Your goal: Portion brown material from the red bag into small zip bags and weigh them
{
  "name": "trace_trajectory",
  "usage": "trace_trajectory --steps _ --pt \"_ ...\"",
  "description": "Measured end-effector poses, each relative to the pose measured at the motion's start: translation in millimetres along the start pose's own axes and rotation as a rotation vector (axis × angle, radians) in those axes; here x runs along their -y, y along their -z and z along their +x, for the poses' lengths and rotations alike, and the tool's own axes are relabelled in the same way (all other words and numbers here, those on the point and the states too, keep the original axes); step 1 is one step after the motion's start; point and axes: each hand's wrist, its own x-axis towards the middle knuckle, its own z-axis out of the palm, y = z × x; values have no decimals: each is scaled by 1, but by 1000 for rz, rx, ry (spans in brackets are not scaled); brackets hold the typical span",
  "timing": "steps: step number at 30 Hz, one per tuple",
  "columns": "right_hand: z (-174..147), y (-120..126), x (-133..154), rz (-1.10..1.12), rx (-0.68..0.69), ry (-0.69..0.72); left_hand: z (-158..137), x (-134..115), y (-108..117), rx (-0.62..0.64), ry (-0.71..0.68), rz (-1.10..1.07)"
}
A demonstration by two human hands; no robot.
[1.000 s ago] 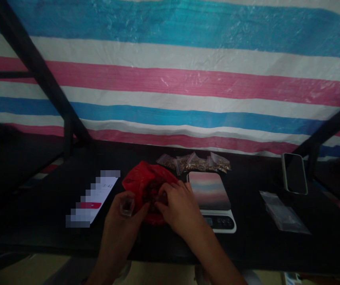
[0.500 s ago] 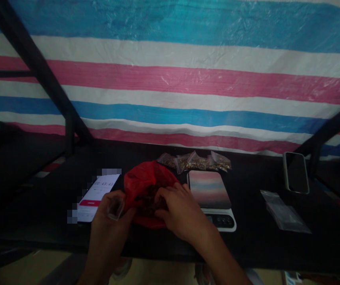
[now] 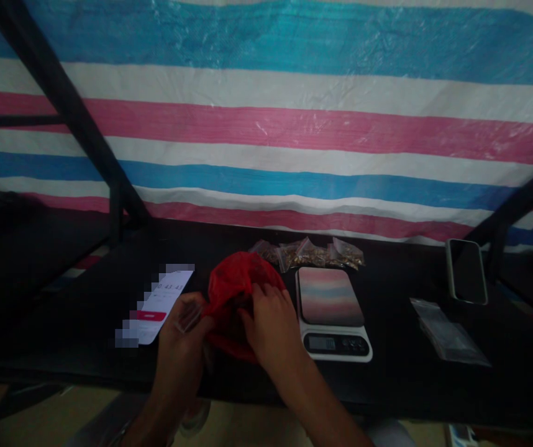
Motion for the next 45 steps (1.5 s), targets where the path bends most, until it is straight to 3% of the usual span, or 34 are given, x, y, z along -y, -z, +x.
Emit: trace_trajectory --steps 12,20,23,26,28,30,33,40,45 --pt "-9 19 -16 254 131 341 1 -2 3 -34 70 -55" --pt "-15 37 -26 290 229 302 2 0 1 -8 103 -22" --pt "-13 34 -28 300 232 282 3 -7 3 23 -37 105" --pt "-8 28 -28 280 172 260 -7 -17 9 -81 -171 264" --pt "-5 25 -28 255 131 249 -23 -19 13 -152 -191 313" --pt "-2 22 -29 233 119 251 -41 -16 15 -121 -138 311" --pt "-1 20 -30 212 113 267 -60 -5 10 86 34 302" --pt "-8 22 -23 300 176 239 -43 0 -7 47 199 -14" --pt "-7 24 -23 388 162 164 -32 -1 -4 47 106 -18"
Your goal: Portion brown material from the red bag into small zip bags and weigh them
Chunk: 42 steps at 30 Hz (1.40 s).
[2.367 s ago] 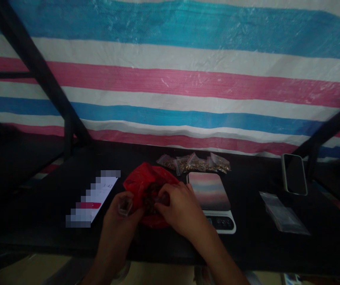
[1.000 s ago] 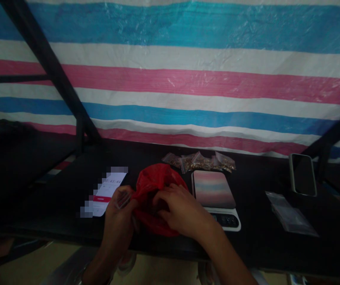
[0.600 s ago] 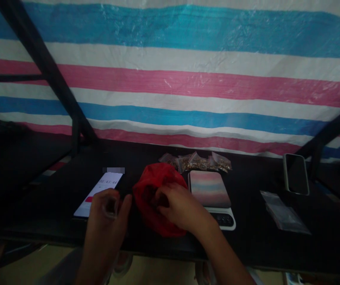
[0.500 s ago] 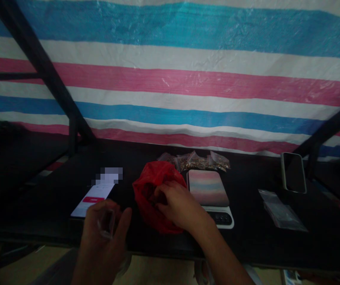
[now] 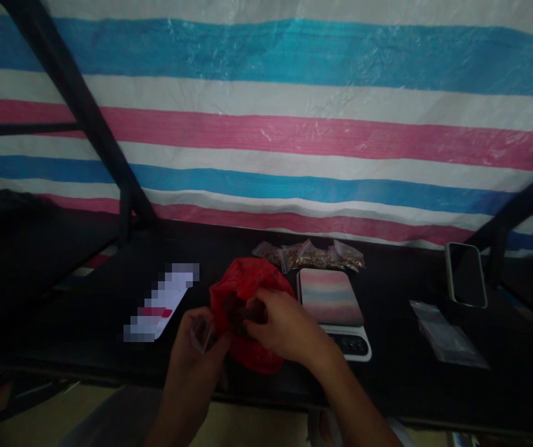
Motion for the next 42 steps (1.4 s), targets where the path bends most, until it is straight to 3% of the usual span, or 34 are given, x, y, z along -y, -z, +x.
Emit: trace_trajectory --steps 5,16,24,28,32,35,39,42 --pt "2 -2 -3 87 -24 -17 5 -1 4 102 -54 35" --pt "0 -6 1 154 67 -13 18 -8 6 33 -19 -23" --pt "9 -4 -1 498 1 -206 25 -6 11 -2 -259 248" --pt "7 6 7 635 -84 -190 31 -12 18 -71 -399 416" --pt "6 16 13 734 -167 -123 37 -29 10 37 -454 559" --pt "5 19 16 741 -243 -85 42 -42 -4 139 -375 633" --pt "5 16 18 617 -288 2 47 -45 -23 253 -260 619" --pt "3 13 21 393 -327 84 50 -34 -29 287 -249 516"
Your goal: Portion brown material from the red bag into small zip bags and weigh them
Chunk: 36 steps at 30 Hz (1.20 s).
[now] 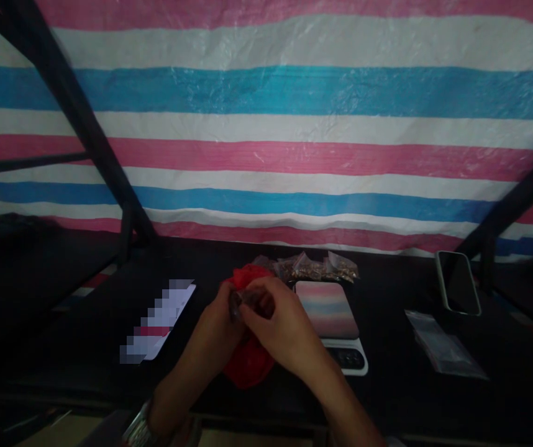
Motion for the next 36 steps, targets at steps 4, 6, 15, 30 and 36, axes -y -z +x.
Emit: trace_trajectory --steps 4,6,15,30,36 --pt "-2 3 2 -246 -7 122 -4 16 -8 11 -82 -180" --pt "-2 4 1 -323 -6 155 -7 22 -9 43 -95 -248" --pt "-9 -7 0 -496 -7 353 -14 40 -13 -81 -72 -249" --pt "-17 8 28 -596 -221 397 -19 -4 -29 -52 -84 -540" --pt "-13 13 19 -384 -296 242 -13 -9 -6 -314 -91 -503"
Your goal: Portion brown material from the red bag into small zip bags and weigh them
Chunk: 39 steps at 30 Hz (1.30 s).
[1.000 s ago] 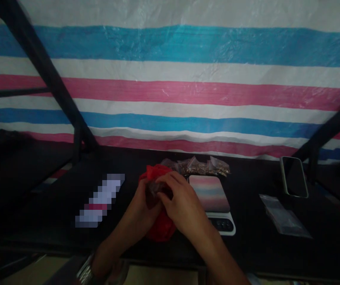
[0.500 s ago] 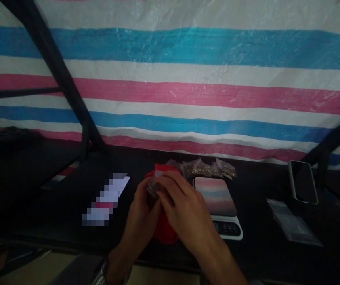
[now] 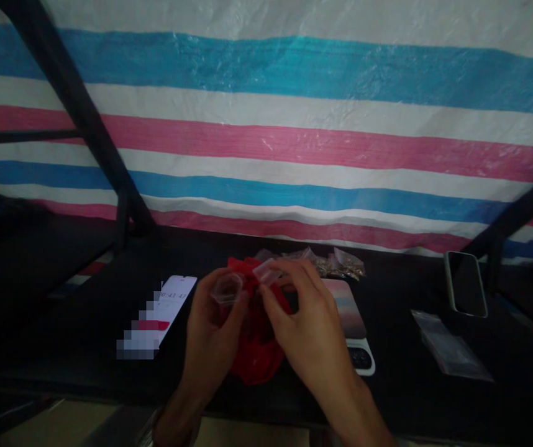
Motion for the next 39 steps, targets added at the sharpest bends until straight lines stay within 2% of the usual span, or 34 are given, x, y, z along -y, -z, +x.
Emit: trace_trajectory --steps 3,5,7,11,15,19,24,27,30,36,39 --pt "-2 -4 -8 -25 321 -97 -4 -15 15 -215 11 12" --pt "-3 -10 -13 -136 479 -115 -13 -19 19 -294 82 51" --pt "-2 -19 -17 -315 506 -94 -25 -13 17 -264 149 117" --pt "1 -35 -26 -642 448 -94 -35 9 10 -104 208 351" --pt "5 -41 -36 -698 434 -129 -19 19 10 -32 213 471" --pt "6 -40 -41 -566 433 -179 -8 22 6 27 284 341" --pt "5 -35 -38 -451 446 -229 -8 29 1 -5 245 180" --pt "3 -35 -41 -387 466 -271 -8 30 1 -37 224 220" --pt "0 -38 -49 -233 465 -362 -8 28 3 -31 216 248" --pt "2 -38 -58 230 406 -509 -7 31 11 -3 138 348" --pt "6 -30 -49 429 382 -484 -7 38 16 26 77 523"
